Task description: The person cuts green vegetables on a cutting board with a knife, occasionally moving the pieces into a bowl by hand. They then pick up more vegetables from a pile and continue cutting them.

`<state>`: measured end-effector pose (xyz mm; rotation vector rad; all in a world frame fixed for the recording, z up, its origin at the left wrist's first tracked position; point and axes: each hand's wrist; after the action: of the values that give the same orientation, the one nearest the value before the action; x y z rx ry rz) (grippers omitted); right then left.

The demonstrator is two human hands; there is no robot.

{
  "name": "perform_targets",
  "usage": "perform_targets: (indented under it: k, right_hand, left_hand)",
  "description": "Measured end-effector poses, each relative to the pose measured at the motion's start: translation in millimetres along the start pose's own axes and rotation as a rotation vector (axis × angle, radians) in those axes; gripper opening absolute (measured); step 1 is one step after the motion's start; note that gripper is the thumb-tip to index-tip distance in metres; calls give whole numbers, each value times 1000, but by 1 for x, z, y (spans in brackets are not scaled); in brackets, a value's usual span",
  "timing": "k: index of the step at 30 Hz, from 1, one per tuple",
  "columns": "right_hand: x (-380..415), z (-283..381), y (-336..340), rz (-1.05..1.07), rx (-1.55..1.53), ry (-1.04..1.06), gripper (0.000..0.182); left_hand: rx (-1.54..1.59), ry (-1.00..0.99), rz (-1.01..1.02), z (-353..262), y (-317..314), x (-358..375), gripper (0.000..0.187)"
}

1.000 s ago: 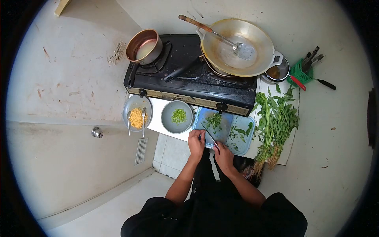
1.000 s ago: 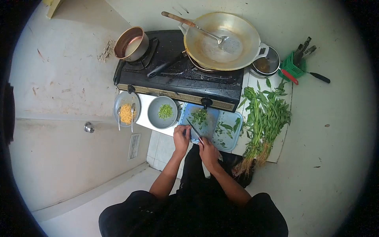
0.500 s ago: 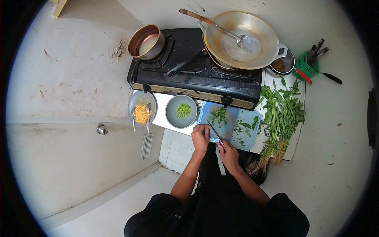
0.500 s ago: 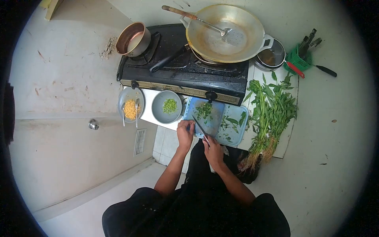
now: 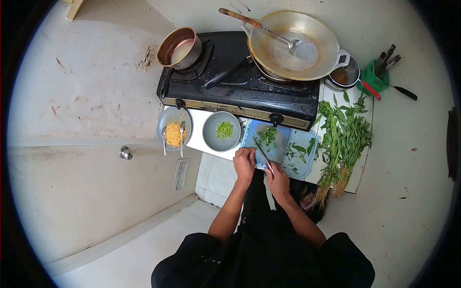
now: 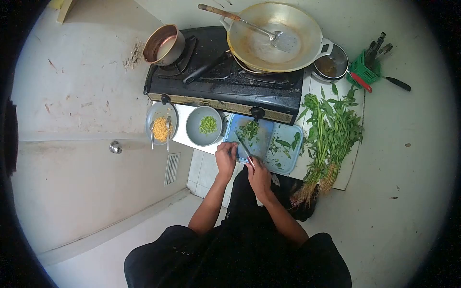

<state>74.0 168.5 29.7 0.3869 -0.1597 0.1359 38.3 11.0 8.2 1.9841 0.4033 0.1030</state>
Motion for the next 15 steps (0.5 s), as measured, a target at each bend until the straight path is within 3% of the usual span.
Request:
perform_targets:
  k: [15]
  right_hand:
    - [-9, 0, -4, 81, 137, -52, 27]
  left_hand:
    - [14, 45, -14, 1, -2, -2, 7]
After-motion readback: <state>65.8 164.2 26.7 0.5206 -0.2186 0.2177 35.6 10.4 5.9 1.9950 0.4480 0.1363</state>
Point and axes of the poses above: each hand's wrist, its own x-axis away from the middle knuckle, its own y-axis out of the back of the hand, z = x × y, and after that the axes turned 14 degrees about -x, right-handed
